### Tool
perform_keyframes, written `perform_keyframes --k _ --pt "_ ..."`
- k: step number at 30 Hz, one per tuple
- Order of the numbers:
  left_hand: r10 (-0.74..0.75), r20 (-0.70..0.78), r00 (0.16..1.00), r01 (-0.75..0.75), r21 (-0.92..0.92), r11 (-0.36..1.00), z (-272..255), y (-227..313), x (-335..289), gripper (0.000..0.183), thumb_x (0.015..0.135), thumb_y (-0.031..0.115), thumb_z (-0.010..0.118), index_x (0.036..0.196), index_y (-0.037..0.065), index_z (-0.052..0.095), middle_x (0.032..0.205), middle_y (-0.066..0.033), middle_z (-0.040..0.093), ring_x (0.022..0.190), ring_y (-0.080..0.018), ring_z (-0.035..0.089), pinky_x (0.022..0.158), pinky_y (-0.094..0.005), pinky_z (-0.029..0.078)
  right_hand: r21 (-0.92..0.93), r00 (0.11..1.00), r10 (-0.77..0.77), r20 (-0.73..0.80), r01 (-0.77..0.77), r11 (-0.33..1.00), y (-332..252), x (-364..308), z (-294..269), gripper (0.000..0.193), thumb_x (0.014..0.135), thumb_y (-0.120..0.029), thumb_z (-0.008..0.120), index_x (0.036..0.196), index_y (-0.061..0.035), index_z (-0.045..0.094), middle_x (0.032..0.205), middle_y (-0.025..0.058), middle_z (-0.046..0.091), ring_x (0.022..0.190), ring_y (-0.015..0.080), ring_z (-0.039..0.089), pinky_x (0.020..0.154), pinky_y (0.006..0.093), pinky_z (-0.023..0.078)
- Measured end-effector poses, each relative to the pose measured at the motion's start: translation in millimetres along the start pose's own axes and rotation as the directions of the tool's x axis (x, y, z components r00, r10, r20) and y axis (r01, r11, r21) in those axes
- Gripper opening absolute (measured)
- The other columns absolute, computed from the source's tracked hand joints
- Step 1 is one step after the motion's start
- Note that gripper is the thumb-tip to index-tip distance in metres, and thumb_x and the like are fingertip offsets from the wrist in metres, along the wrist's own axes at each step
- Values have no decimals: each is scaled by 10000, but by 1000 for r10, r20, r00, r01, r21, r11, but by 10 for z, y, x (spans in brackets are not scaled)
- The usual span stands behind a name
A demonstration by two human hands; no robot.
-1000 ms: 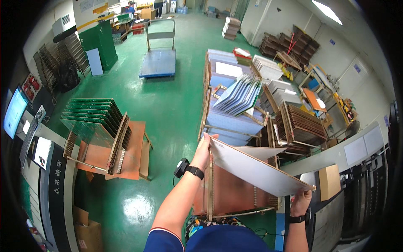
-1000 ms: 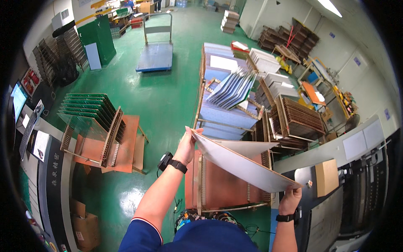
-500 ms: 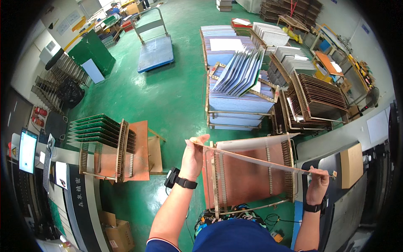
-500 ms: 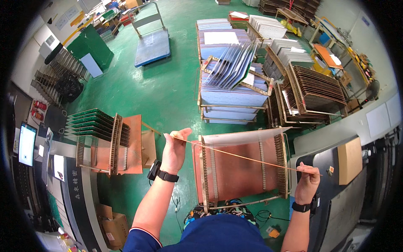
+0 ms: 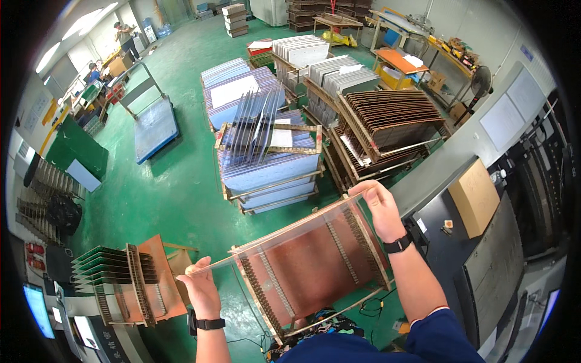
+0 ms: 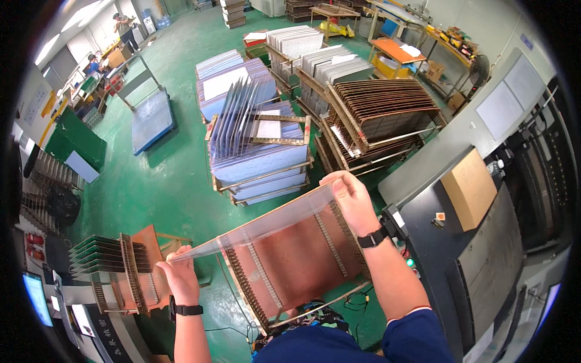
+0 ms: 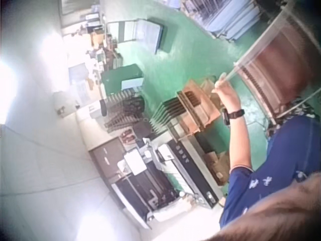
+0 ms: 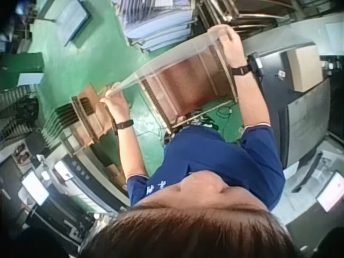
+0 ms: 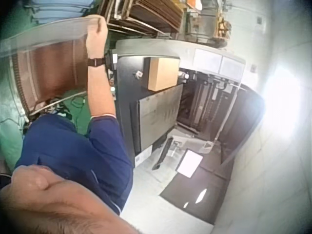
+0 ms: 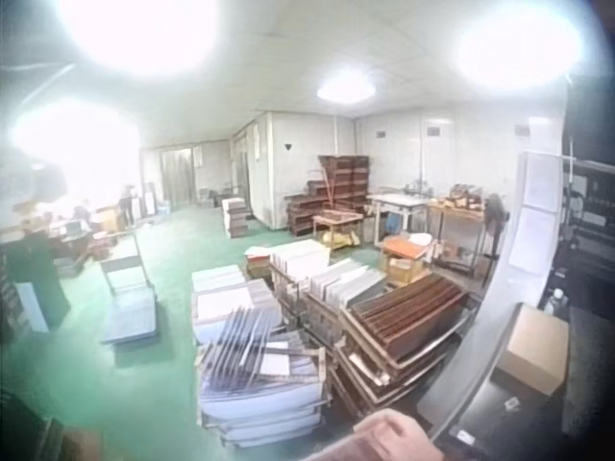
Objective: The person removes a green circuit board from a machine, places it on a rack, and then tears a piece of tape to place on their clothing. They then pick up a white board, turn it over, and place it into the machine to be processed.
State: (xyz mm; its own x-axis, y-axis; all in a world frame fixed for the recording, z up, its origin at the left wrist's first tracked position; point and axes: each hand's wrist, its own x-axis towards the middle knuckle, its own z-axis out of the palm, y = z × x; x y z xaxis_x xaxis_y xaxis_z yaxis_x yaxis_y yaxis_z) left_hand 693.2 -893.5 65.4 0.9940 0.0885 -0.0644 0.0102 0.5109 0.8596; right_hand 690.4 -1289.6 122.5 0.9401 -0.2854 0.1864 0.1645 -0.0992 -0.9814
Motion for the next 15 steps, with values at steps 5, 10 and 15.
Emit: perform_keyframes --k 5,10,15 --pt "-15 78 997 11 55 998 88 -51 67 493 876 570 339 897 105 502 1100 -131 532 1105 -258 451 1004 -386 269 279 981 192 37 -195 940 109 47 -140 448 924 -438 396 950 -23 561 869 43 580 768 105 530 701 254 438" --pt "-155 -51 987 160 494 855 31 -288 214 472 943 463 308 1159 65 441 1210 -130 469 1158 -245 408 1008 -364 264 231 957 287 25 -285 930 803 139 -395 406 940 -361 395 1000 -5 579 970 66 593 876 141 534 828 286 404" --pt "-160 -128 979 205 640 740 -155 -583 4 337 923 369 444 1108 90 472 1011 -19 531 906 -131 491 782 -286 385 -375 928 220 -302 -328 867 1321 -372 -639 428 895 -352 482 1114 9 544 1115 164 583 1076 237 537 898 310 400"
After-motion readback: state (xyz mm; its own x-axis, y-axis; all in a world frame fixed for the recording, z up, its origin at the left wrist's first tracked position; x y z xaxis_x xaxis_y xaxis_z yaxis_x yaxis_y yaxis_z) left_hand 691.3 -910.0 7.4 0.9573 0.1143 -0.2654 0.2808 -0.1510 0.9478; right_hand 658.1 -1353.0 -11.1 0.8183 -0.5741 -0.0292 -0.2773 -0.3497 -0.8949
